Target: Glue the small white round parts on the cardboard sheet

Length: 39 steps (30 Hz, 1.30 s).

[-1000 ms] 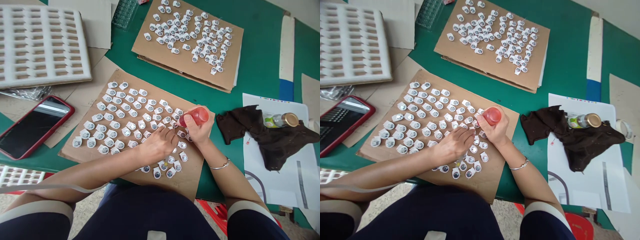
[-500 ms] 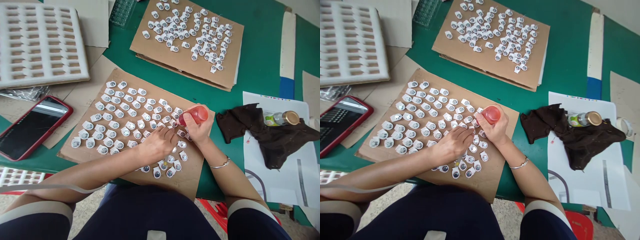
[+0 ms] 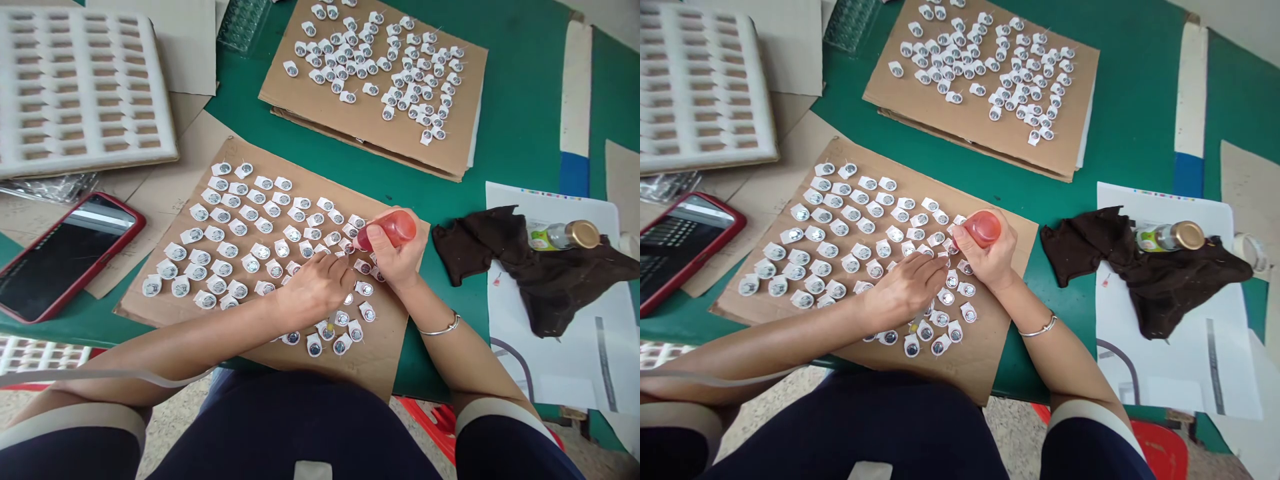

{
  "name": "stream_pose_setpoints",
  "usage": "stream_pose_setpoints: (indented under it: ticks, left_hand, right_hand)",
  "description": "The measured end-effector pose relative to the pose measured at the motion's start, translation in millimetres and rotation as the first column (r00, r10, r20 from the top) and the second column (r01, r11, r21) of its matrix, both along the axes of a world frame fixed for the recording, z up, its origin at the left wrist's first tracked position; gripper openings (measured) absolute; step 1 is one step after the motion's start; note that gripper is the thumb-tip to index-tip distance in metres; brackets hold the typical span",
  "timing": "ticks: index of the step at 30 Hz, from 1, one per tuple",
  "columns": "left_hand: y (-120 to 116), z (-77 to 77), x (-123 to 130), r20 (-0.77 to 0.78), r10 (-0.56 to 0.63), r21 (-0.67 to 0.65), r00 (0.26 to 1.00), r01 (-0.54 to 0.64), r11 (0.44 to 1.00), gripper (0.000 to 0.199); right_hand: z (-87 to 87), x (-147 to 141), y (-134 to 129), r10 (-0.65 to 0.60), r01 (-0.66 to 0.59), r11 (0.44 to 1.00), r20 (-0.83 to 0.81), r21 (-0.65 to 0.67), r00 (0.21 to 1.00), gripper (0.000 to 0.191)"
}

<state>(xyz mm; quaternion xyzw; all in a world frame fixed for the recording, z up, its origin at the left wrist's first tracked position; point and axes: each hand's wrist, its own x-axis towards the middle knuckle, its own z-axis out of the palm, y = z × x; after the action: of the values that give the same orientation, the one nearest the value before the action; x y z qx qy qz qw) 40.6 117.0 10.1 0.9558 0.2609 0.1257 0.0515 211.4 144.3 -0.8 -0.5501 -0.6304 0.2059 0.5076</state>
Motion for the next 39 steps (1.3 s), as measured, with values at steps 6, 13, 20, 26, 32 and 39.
stream_pose_setpoints:
  ticks: [6, 13, 20, 26, 32, 39]
  left_hand:
    - [-0.1, -0.8, -0.8, -0.017, -0.002, -0.014, 1.0, 0.002, 1.0, 0.02]
    - [1.1, 2.3, -0.4, -0.02, -0.002, -0.025, 1.0, 0.002, 1.0, 0.023]
    - [0.5, -2.1, 0.7, 0.004, 0.012, 0.016, 1.0, -0.012, 1.0, 0.021]
    - [1.5, -1.5, -0.6, 0.012, 0.003, 0.004, 1.0, -0.003, 1.0, 0.02]
    - [4.7, 3.7, -0.6, 0.011, -0.001, -0.053, 1.0, 0.002, 0.999, 0.023]
    - [6.1, 2.6, -1.7, 0.024, 0.001, -0.108, 1.0, 0.002, 0.994, 0.021]
  right_hand:
    - [1.4, 0.3, 0.8, -0.009, 0.008, 1.0, 0.026, 0.023, 1.0, 0.014]
    - [-1.3, 0.5, 2.2, -0.027, 0.026, 0.998, 0.03, 0.055, 0.999, 0.014]
    - [0.5, 1.6, 4.2, -0.065, 0.059, 0.996, 0.081, 0.069, 0.995, 0.018]
    - [-1.9, 4.4, 5.6, -0.078, 0.071, 0.994, 0.081, 0.087, 0.994, 0.021]
    - [-4.3, 6.9, 5.9, -0.082, 0.073, 0.992, 0.088, 0.106, 0.993, 0.022]
    - [-3.8, 8.5, 5.6, -0.08, 0.058, 0.987, 0.151, 0.149, 0.985, 0.024]
